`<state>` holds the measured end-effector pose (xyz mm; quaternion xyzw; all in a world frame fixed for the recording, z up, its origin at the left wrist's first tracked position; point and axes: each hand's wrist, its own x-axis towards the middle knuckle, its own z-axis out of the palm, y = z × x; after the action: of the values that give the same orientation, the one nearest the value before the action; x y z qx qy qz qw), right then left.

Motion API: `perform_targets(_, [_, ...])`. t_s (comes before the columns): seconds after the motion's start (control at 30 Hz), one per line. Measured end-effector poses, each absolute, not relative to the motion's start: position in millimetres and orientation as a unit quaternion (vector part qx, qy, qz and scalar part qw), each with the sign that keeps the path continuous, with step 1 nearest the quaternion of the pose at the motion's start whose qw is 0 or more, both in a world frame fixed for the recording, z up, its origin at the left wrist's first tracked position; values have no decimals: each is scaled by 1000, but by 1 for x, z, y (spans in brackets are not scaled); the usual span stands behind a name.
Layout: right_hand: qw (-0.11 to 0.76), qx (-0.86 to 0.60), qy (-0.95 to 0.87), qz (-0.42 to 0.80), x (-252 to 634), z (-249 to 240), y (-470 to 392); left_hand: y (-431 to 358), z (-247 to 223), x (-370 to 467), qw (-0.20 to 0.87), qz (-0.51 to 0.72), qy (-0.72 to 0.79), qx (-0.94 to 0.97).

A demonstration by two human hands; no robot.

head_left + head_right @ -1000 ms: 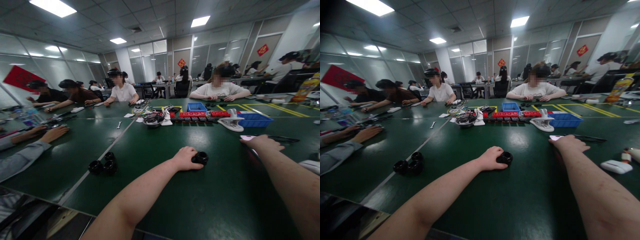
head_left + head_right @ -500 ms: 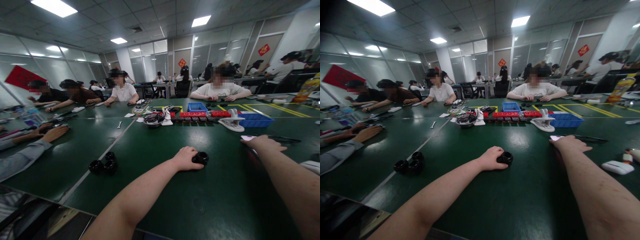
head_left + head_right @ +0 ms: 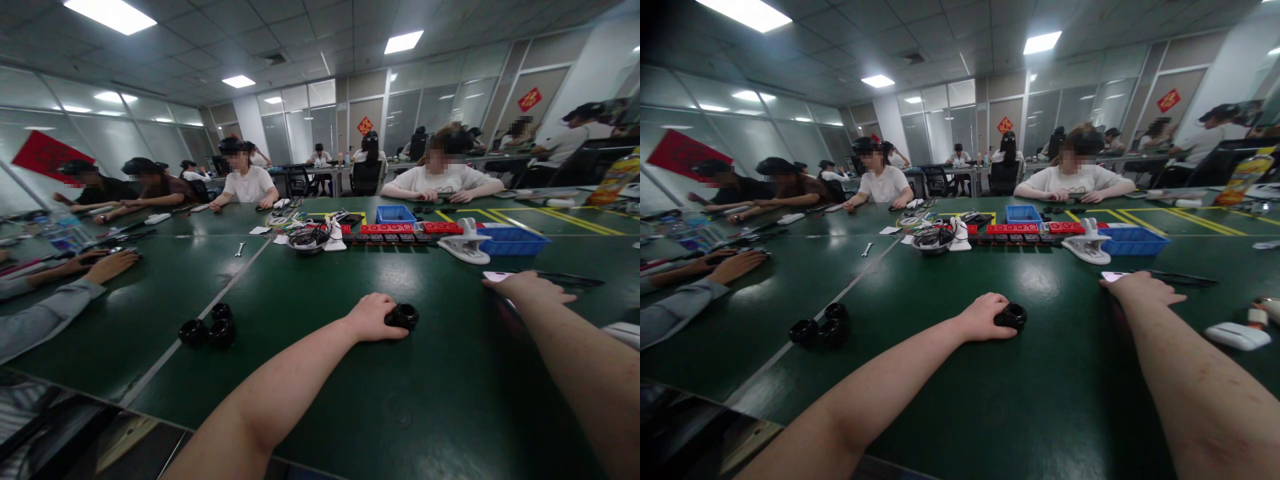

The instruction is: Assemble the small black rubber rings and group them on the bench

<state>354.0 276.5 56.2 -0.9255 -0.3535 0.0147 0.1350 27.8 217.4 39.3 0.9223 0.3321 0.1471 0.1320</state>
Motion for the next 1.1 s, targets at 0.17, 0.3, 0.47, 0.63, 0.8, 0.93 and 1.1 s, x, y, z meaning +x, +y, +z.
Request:
perform_targets(0.17, [138,-920,-367,14,318,79,275,217,41,28,141,142,337,920])
perform_targets(0.3, [177,-816,-550,6,260,101,272,217,42,29,143,138,341,919])
perform_targets(0.47, [236,-592,-771,10,194,99,222,219,37,30,129,162,333,920])
perform_targets(0.63, [283,-493,-823,-3,183,72,178,220,33,32,129,184,327,918])
perform_targets(0.8, [298,-492,-818,-6,190,61,168,218,36,34,130,158,342,917])
perform_targets(0.93, [299,-481,-824,-18,185,58,163,217,36,34,117,145,338,923])
perform_targets(1.1, [296,-511,-807,-13,183,49,166,215,35,37,104,170,359,912])
